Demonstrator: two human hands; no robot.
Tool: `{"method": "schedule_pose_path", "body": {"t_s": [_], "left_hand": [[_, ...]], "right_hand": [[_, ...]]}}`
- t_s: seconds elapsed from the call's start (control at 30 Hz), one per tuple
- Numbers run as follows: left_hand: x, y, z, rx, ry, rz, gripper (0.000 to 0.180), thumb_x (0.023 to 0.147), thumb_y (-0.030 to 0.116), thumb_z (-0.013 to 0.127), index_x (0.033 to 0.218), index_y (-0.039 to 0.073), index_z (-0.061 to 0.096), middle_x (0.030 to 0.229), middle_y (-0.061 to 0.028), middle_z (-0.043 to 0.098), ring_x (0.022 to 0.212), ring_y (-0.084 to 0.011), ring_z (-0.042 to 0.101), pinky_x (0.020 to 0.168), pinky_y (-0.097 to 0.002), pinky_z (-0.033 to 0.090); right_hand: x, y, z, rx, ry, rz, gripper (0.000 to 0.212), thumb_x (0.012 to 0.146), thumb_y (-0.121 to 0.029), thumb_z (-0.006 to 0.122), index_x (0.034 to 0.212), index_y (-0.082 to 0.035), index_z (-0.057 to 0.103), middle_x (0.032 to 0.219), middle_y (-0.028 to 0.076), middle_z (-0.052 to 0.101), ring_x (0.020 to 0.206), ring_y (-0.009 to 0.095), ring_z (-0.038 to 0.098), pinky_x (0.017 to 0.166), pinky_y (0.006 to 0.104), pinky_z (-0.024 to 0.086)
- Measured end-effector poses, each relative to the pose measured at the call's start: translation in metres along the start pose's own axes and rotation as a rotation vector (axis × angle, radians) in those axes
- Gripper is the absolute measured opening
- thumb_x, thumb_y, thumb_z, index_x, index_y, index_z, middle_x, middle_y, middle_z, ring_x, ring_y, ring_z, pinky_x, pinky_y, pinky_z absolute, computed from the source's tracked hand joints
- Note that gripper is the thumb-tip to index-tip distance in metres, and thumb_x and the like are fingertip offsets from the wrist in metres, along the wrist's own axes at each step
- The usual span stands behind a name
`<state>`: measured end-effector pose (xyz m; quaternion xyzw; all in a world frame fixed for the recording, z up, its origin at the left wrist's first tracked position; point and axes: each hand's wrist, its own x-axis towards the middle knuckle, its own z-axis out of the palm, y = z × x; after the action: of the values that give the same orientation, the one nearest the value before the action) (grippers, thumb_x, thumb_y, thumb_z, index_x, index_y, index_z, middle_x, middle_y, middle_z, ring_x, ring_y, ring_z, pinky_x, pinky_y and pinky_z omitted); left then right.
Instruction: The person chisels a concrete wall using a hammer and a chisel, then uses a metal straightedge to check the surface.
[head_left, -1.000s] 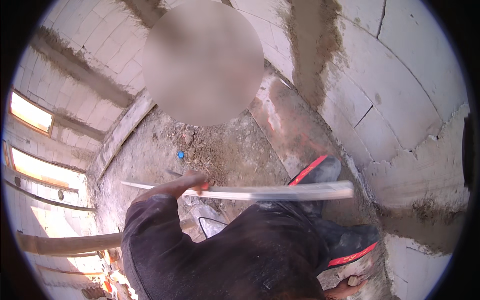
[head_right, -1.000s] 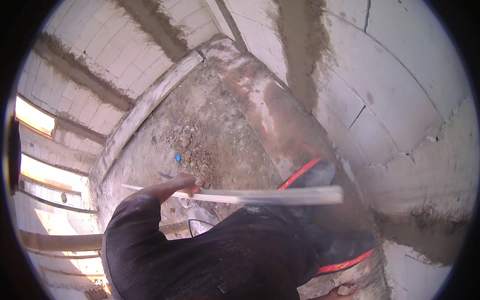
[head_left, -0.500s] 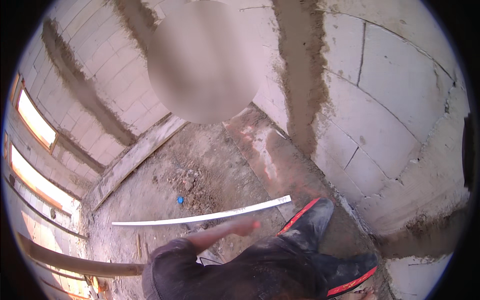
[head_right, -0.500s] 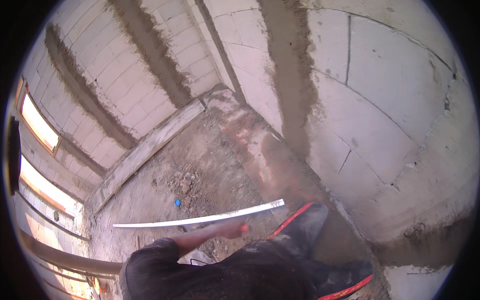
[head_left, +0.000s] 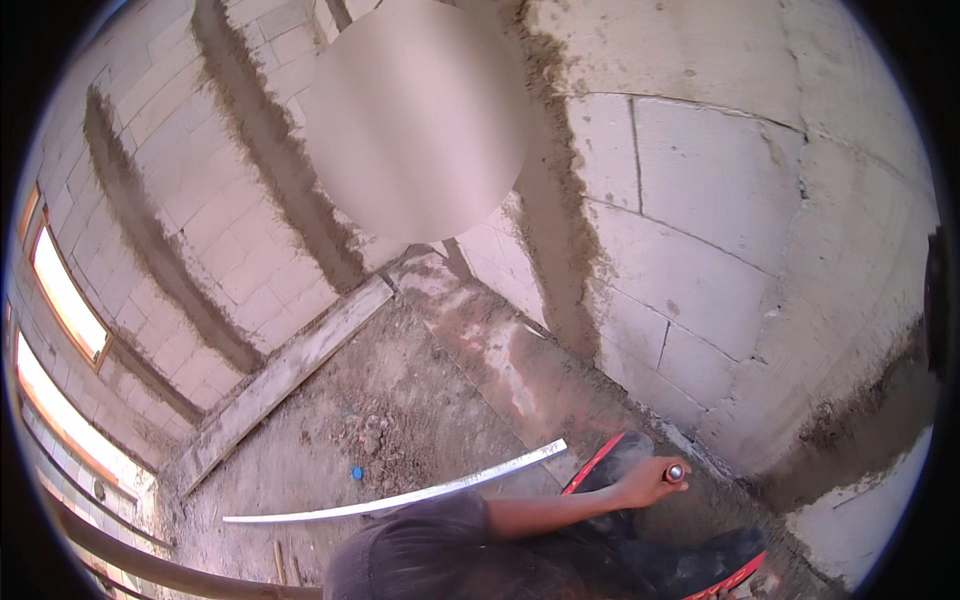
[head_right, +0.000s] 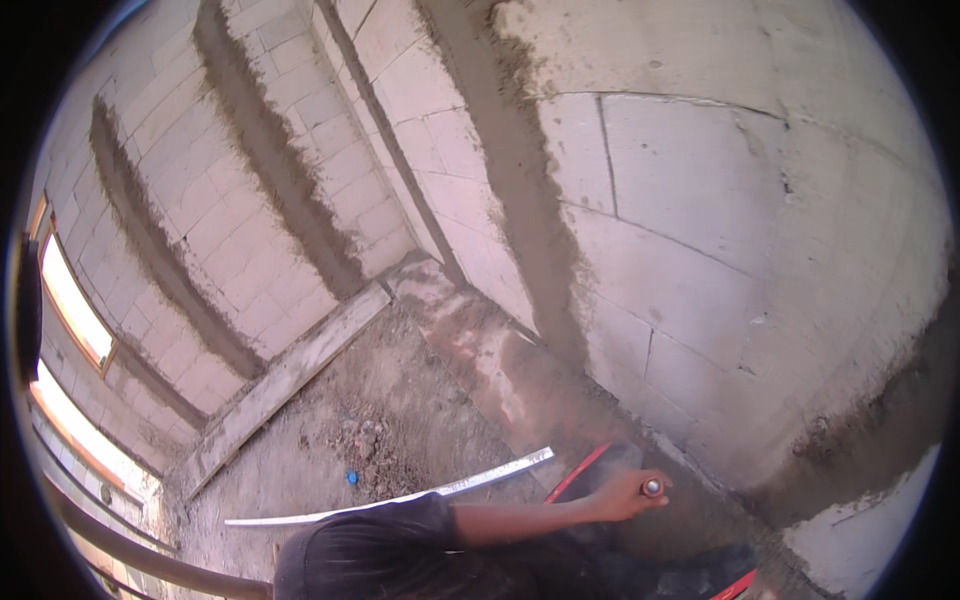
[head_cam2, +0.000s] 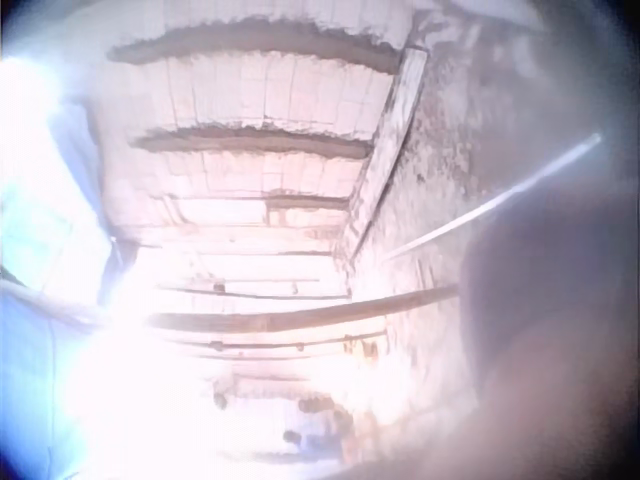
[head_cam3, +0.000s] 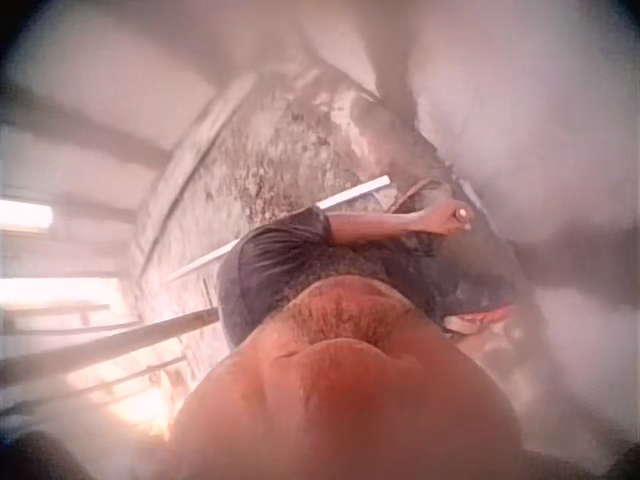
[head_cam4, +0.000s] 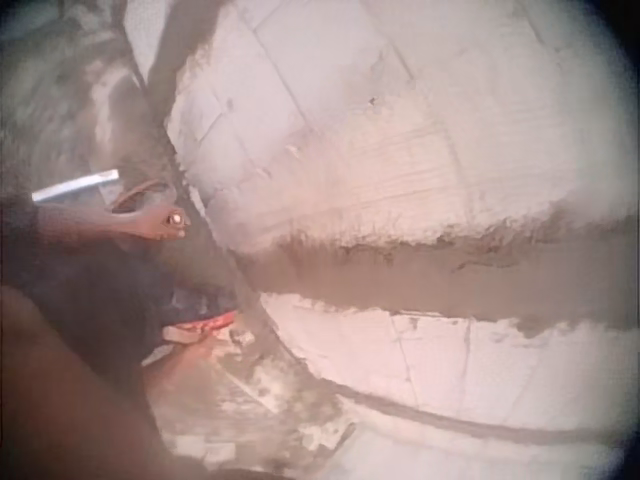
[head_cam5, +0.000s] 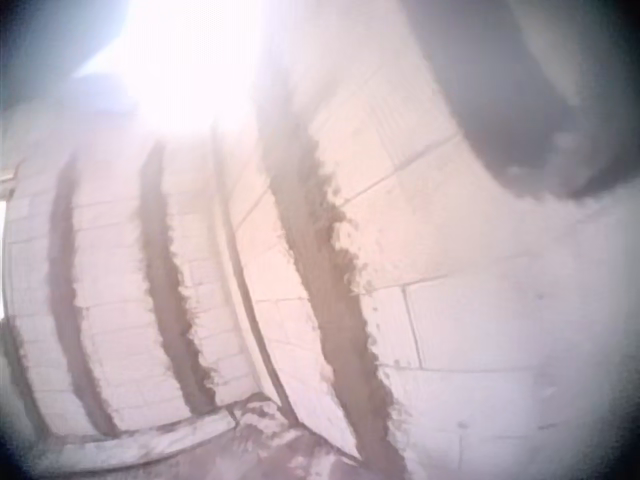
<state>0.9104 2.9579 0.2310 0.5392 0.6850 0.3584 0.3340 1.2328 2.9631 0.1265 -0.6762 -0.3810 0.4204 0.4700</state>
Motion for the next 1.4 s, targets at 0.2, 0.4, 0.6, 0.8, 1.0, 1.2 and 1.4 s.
{"method": "schedule_pose_path", "body": {"t_s": [0.2, 0.4, 0.6, 0.8, 1.0, 1.2, 1.4], "left_hand": [[0.025, -0.121, 0.116, -0.702, -0.240, -0.099, 0.019, 0.087, 0.011, 0.062, 0.106, 0.010, 0.060, 0.074, -0.0036, 0.061, 0.063, -0.0111, 0.059, 0.053, -0.0309, 0.049], [0.023, -0.130, 0.109, -0.963, -0.565, -0.621, 0.044, 0.088, 0.019, 0.061, 0.128, 0.011, 0.044, 0.102, -0.0113, 0.058, 0.094, -0.0236, 0.062, 0.082, -0.0376, 0.054], [0.025, -0.121, 0.130, -1.131, -0.444, -0.815, 0.032, 0.090, 0.015, 0.059, 0.120, 0.010, 0.049, 0.104, -0.0146, 0.060, 0.096, -0.0287, 0.063, 0.087, -0.0439, 0.053], [0.020, -0.073, 0.130, -1.026, -0.658, -0.736, 0.032, 0.090, 0.012, 0.062, 0.116, -0.001, 0.049, 0.102, -0.0137, 0.061, 0.090, -0.0264, 0.066, 0.085, -0.0397, 0.056], [0.047, 0.056, 0.097, -1.193, -0.923, -0.236, 0.035, 0.090, 0.016, 0.062, 0.118, -0.001, 0.049, 0.101, -0.0107, 0.062, 0.094, -0.0234, 0.065, 0.083, -0.0365, 0.057], [0.094, 0.115, 0.101, -1.137, -0.864, -0.166, 0.029, 0.092, 0.023, 0.062, 0.106, 0.000, 0.053, 0.100, -0.0104, 0.062, 0.097, -0.0223, 0.065, 0.082, -0.0329, 0.057], [0.113, 0.136, 0.100, -1.211, -0.791, -0.172, 0.033, 0.092, 0.029, 0.062, 0.104, -0.001, 0.055, 0.102, -0.0135, 0.064, 0.096, -0.0226, 0.065, 0.086, -0.0323, 0.056]], "right_hand": [[-0.021, 0.045, -0.030, 0.052, 0.014, 0.100, 0.043, 0.094, -0.030, 0.046, 0.124, 0.000, 0.056, 0.113, 0.013, 0.061, 0.107, 0.026, 0.057, 0.093, 0.0379, 0.044], [-0.047, -0.005, -0.009, 0.611, 0.188, 0.189, 0.024, 0.089, -0.021, 0.066, 0.100, -0.002, 0.057, 0.080, 0.006, 0.061, 0.060, 0.013, 0.058, 0.053, 0.0255, 0.049], [-0.082, -0.054, -0.037, 0.588, 0.202, 0.205, 0.032, 0.084, -0.015, 0.066, 0.107, -0.002, 0.048, 0.074, 0.006, 0.058, 0.054, 0.012, 0.054, 0.049, 0.0248, 0.047], [-0.107, -0.102, -0.028, 0.401, 0.183, -0.055, 0.035, 0.085, -0.013, 0.062, 0.112, 0.000, 0.044, 0.078, 0.009, 0.059, 0.055, 0.012, 0.055, 0.048, 0.0249, 0.048], [-0.094, -0.136, -0.035, 0.367, 0.137, -0.071, 0.027, 0.091, -0.016, 0.056, 0.111, 0.001, 0.047, 0.075, 0.007, 0.056, 0.050, 0.012, 0.054, 0.043, 0.0255, 0.046], [-0.098, -0.152, -0.028, 0.211, 0.129, -0.137, 0.028, 0.091, -0.019, 0.058, 0.110, 0.000, 0.049, 0.073, 0.006, 0.055, 0.050, 0.012, 0.053, 0.044, 0.0251, 0.044], [-0.097, -0.151, -0.032, 0.123, 0.099, -0.186, 0.034, 0.094, -0.021, 0.056, 0.117, 0.002, 0.047, 0.069, 0.004, 0.052, 0.049, 0.010, 0.051, 0.043, 0.0228, 0.042]]}}
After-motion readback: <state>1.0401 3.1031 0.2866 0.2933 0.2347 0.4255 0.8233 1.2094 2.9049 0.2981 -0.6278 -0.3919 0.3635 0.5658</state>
